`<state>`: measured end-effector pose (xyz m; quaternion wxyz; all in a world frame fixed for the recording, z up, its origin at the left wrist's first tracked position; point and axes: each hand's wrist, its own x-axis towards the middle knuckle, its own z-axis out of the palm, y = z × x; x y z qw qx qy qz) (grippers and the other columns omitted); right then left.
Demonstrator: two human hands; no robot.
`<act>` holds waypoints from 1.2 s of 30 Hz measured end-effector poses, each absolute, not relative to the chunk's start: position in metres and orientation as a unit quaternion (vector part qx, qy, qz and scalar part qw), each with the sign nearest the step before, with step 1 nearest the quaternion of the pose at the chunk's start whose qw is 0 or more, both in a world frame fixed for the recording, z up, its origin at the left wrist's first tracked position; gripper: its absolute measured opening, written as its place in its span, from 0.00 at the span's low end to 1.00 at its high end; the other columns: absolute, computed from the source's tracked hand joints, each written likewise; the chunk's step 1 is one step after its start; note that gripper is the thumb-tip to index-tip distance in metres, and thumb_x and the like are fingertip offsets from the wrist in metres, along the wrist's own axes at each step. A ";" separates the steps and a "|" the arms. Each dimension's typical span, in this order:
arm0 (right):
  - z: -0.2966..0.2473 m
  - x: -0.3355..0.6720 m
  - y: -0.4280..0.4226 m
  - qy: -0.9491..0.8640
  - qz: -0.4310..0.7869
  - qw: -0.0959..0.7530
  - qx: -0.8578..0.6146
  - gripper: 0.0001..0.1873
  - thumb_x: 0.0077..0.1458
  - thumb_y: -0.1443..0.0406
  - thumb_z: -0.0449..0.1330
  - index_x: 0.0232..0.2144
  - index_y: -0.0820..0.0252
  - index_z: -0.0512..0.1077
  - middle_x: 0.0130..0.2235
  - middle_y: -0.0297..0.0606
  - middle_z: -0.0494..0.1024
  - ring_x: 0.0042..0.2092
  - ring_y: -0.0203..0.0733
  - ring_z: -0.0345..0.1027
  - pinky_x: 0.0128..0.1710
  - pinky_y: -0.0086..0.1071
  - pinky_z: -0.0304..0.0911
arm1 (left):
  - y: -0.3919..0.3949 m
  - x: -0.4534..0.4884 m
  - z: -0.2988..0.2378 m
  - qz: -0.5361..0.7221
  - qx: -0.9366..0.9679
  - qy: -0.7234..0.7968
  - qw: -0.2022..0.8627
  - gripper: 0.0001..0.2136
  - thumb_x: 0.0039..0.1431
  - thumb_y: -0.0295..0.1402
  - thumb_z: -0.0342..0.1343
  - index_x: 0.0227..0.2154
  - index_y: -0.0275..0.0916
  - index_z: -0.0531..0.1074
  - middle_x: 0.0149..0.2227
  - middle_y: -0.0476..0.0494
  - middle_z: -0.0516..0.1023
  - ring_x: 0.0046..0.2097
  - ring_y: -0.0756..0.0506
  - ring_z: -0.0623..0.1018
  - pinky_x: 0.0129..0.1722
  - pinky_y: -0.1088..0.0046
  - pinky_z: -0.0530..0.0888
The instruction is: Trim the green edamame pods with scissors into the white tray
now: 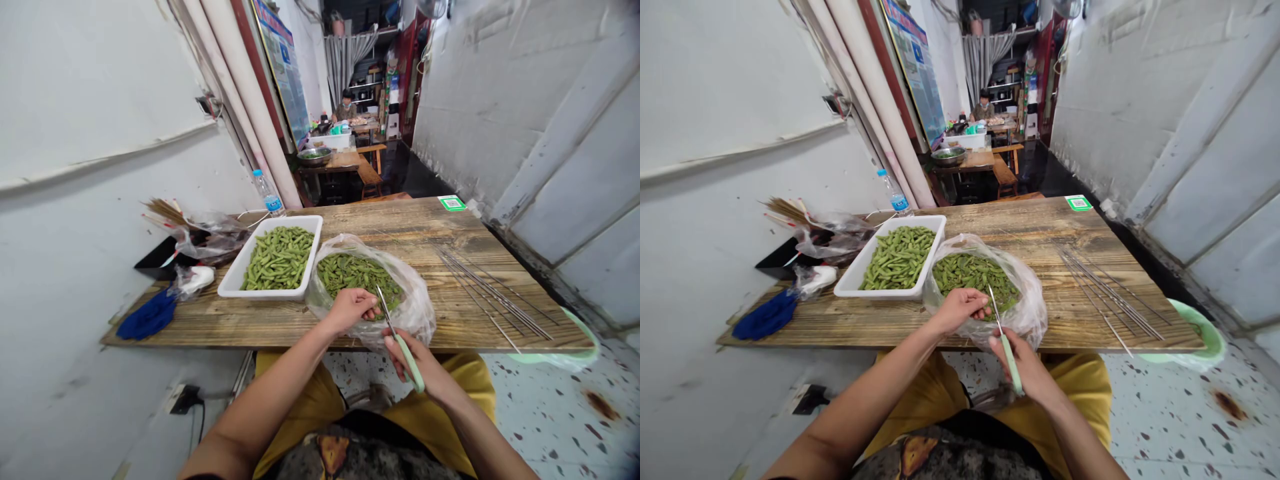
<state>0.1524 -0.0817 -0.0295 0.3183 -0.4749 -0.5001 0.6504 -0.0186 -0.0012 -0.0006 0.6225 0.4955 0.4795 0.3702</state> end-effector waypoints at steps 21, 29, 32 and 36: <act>-0.039 0.152 -0.090 -0.413 0.724 0.333 -0.440 0.24 0.53 0.46 0.56 0.44 0.55 0.64 0.26 0.27 0.65 0.25 0.32 0.60 0.23 0.26 0.61 | 0.036 -0.054 -0.003 0.150 0.723 0.633 0.233 0.06 0.48 0.27 0.56 0.29 0.39 0.77 0.33 0.43 0.79 0.40 0.43 0.77 0.41 0.70 0.70; -0.044 0.154 -0.091 -0.431 0.704 0.329 -0.458 0.23 0.53 0.45 0.56 0.39 0.56 0.65 0.25 0.27 0.63 0.23 0.31 0.58 0.20 0.25 0.59 | 0.035 -0.045 -0.009 0.132 0.783 0.565 0.222 0.07 0.50 0.31 0.59 0.32 0.39 0.79 0.36 0.43 0.80 0.41 0.45 0.77 0.43 0.73 0.70; -0.044 0.152 -0.088 -0.452 0.693 0.322 -0.461 0.23 0.52 0.44 0.56 0.37 0.56 0.65 0.24 0.26 0.62 0.22 0.30 0.57 0.19 0.24 0.59 | 0.031 -0.039 -0.012 0.210 0.723 0.552 0.358 0.09 0.47 0.34 0.61 0.31 0.37 0.79 0.33 0.45 0.81 0.36 0.46 0.77 0.41 0.73 0.70; -0.044 0.150 -0.085 -0.485 0.661 0.316 -0.477 0.23 0.51 0.45 0.57 0.39 0.55 0.65 0.21 0.24 0.61 0.19 0.30 0.55 0.17 0.24 0.55 | 0.022 -0.030 -0.017 0.241 0.652 0.562 0.448 0.10 0.44 0.35 0.62 0.30 0.35 0.80 0.30 0.45 0.81 0.32 0.47 0.76 0.37 0.73 0.70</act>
